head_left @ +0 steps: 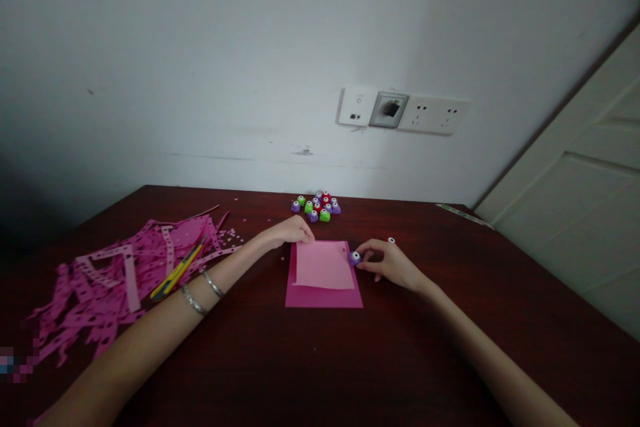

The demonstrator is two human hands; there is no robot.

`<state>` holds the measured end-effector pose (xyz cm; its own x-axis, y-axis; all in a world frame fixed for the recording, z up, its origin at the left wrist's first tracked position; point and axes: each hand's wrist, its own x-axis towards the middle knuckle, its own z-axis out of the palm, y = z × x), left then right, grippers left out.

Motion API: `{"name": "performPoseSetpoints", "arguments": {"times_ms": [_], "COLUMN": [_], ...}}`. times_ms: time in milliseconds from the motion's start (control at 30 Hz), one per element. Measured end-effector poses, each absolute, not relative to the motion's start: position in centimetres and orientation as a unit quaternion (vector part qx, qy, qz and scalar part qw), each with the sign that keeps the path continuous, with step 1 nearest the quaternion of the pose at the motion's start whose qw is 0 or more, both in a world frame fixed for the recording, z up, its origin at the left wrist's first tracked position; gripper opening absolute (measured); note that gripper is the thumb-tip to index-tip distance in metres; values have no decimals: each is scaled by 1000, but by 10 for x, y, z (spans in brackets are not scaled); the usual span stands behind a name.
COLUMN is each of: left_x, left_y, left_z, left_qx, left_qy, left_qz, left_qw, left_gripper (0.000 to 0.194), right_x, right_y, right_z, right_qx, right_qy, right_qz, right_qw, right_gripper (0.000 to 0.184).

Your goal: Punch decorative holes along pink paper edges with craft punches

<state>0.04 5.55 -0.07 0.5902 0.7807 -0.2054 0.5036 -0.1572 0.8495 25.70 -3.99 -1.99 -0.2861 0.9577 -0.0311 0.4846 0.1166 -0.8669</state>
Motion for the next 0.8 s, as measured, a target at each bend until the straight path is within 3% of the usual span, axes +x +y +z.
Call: {"name": "performPoseSetpoints", "arguments": {"times_ms": [467, 567, 667, 800], "left_x": [6, 12, 19, 27], "left_y": [56, 50, 38, 13], "left_z": [-10, -9, -4, 5], "left_qx": [770, 799, 836, 879], "left_qy": [427, 454, 491, 466], "left_qz": [139, 109, 84, 88], "left_qw": [454, 379, 231, 54], "left_gripper": [18, 17, 17, 35], "right_x": [255, 255, 255, 255], "right_y": [-39, -39, -40, -40], "right_z": [-24, -25, -25, -24], "right_qx": [-535, -535, -535, -534], "right_qy": [-701, -706, -711, -716], "right_qz": [384, 375, 368, 359], "right_qw": [274, 272, 270, 272], "right_gripper": [33, 31, 30, 31]}}
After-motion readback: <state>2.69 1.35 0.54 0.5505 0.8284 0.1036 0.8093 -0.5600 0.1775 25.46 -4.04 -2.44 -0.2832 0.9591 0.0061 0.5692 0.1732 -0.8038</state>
